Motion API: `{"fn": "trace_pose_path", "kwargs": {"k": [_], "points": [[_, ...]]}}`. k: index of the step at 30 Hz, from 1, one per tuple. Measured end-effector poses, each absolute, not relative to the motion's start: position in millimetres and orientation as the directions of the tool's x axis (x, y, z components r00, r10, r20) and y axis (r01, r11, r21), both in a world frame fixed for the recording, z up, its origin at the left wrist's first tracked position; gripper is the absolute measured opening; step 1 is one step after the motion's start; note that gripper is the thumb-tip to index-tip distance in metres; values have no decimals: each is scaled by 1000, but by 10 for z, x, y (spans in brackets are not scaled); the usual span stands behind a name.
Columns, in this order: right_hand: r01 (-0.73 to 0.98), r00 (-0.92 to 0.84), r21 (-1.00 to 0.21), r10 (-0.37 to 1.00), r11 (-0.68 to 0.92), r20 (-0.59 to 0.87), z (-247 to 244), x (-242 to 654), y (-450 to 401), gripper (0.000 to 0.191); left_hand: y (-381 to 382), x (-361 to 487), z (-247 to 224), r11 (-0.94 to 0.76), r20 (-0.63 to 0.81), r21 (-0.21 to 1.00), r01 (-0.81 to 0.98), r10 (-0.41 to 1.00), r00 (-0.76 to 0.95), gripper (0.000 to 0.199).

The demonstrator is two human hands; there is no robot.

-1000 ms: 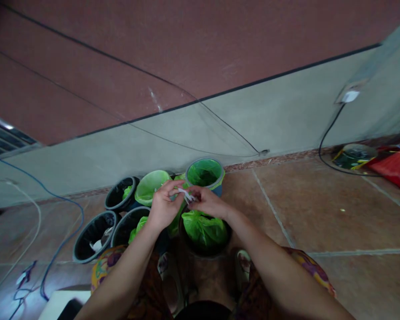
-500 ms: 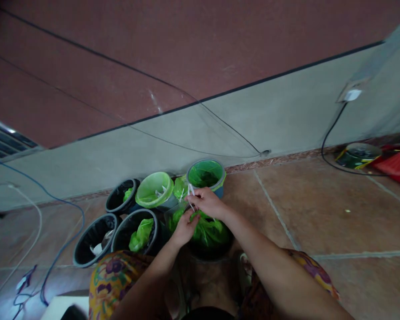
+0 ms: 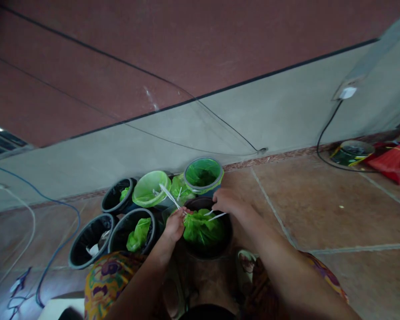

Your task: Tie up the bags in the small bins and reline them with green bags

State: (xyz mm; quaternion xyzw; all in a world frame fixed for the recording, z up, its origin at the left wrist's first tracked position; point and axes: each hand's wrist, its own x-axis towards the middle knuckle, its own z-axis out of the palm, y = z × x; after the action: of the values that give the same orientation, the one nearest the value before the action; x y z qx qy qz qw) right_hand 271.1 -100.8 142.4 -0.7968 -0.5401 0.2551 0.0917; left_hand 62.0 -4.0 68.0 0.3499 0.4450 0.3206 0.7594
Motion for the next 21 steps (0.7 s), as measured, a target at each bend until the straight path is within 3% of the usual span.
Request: {"fn": "trace_pose_path", "kwargs": {"k": [4, 7, 12, 15, 21], "points": [[903, 120, -276, 812, -328, -571, 1443, 2540, -1145, 21, 32, 590, 673, 579, -481, 796, -179, 783, 394, 19], [900, 4, -328, 755, -289, -656, 1505, 2357, -1178, 17, 35, 580, 699, 521, -443, 849, -84, 789, 426, 24], [741, -172, -666, 932, -90, -318, 1567, 2239, -1091, 24, -60, 652, 772, 250, -318, 948, 197, 747, 584, 32], [690, -171, -719, 949, -77, -266, 1534, 2233, -1019, 32, -128, 737, 763, 95, -290, 948, 305, 657, 696, 30], [662, -124, -742, 962, -103, -244, 1452, 2189, -947, 38, -265, 760, 635, -36, -244, 956, 290, 448, 860, 12]]}}
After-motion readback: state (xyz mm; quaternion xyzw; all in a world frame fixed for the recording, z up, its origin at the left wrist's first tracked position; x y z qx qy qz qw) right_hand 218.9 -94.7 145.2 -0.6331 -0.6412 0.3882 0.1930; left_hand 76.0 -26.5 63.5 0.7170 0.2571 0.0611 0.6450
